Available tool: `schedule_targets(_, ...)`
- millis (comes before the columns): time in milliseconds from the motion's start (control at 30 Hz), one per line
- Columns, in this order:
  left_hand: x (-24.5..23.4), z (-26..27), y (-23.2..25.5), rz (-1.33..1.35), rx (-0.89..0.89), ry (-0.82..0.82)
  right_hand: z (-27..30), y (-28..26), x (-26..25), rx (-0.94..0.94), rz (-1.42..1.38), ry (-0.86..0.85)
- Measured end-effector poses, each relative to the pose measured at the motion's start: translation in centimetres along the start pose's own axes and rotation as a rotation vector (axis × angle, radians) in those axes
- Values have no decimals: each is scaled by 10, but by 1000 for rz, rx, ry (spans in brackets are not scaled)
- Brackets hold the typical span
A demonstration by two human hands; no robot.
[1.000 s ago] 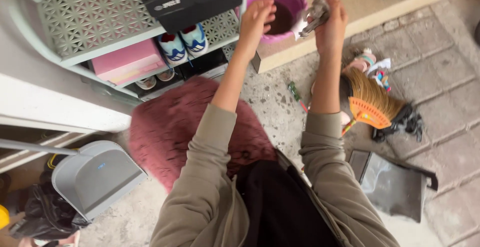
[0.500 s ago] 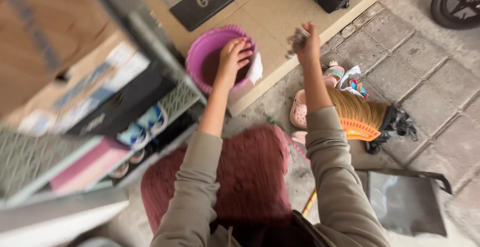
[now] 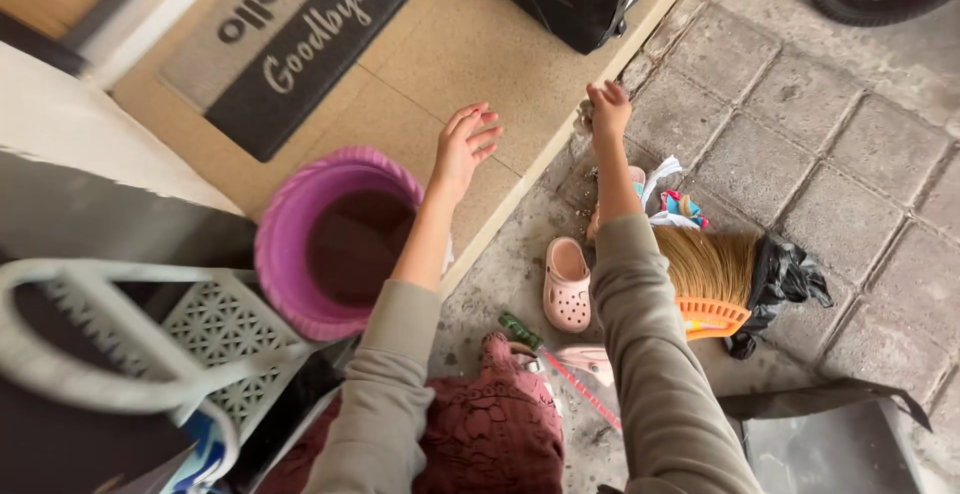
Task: Cleaning shoeboxes with a cloth and organizing them on a rack.
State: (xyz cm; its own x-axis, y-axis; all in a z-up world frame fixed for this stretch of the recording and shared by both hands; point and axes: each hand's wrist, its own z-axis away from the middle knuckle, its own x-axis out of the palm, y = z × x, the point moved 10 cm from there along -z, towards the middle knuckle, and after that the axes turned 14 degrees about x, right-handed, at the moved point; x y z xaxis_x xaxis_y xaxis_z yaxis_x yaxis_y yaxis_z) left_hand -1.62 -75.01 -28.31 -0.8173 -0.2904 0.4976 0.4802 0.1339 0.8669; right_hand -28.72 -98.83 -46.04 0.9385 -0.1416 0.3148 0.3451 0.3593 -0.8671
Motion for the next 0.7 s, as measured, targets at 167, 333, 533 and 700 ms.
schedule_targets(167, -29, -28, -15, -169, -17, -57, -125, 28, 0, -155, 118, 77)
schedule_targets(333, -53, -45, -23, -155, 32, -44, -155, 30, 7, -155, 276, 91)
schedule_targets(533, -55, -63, -25, -100, -10, -80, -128, -8, 74, -183, -50, -256)
schedule_targets(700, -57, -62, -47, 30, -42, -38, -86, 25, 82, 58, 148, 0)
